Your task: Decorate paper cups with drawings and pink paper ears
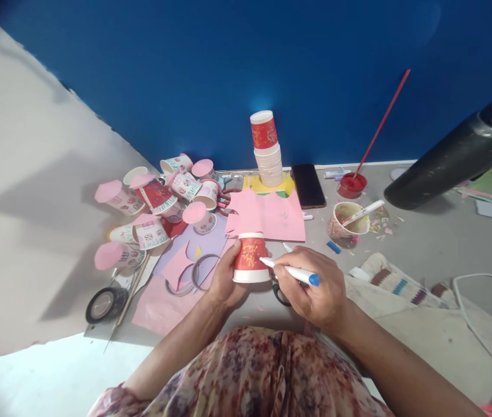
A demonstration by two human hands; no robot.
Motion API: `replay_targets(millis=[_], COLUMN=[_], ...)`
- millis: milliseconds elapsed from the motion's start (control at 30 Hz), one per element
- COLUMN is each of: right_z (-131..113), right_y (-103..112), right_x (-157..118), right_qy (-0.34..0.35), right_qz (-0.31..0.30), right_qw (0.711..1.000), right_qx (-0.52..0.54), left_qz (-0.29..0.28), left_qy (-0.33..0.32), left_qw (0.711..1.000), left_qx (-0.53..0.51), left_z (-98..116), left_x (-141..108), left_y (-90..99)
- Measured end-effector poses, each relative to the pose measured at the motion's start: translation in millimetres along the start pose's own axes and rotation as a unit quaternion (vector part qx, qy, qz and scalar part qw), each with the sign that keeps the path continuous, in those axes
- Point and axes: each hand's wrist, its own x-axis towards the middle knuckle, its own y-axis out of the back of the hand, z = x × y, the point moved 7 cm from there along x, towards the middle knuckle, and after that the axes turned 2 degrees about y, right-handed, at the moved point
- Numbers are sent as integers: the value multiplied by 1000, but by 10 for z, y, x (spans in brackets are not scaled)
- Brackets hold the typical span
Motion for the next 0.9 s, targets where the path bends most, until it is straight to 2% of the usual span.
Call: replay_targets(millis=[267,400,567,733,900], right_z=[14,22,42,16,45], right_y=[1,-26,19,3,21], right_x=[1,-7,-1,16,21], right_qy=[-5,-5,-8,7,-16], right_qz=[6,-15,10,-8,5], right_qw=[1000,998,999,997,998], right_qx=[25,56,53,82,61], left_qz=[-12,-30,-48,-52,-50], left_qy=[2,-7,-14,-16,-18], left_qw=[1000,1000,999,998,999], left_qx=[0,-2,1,0,7], left_z=[-13,6,15,8,9], left_x=[4,-14,-25,-21,-15], left_y=[-13,-34,-69,-73,-68])
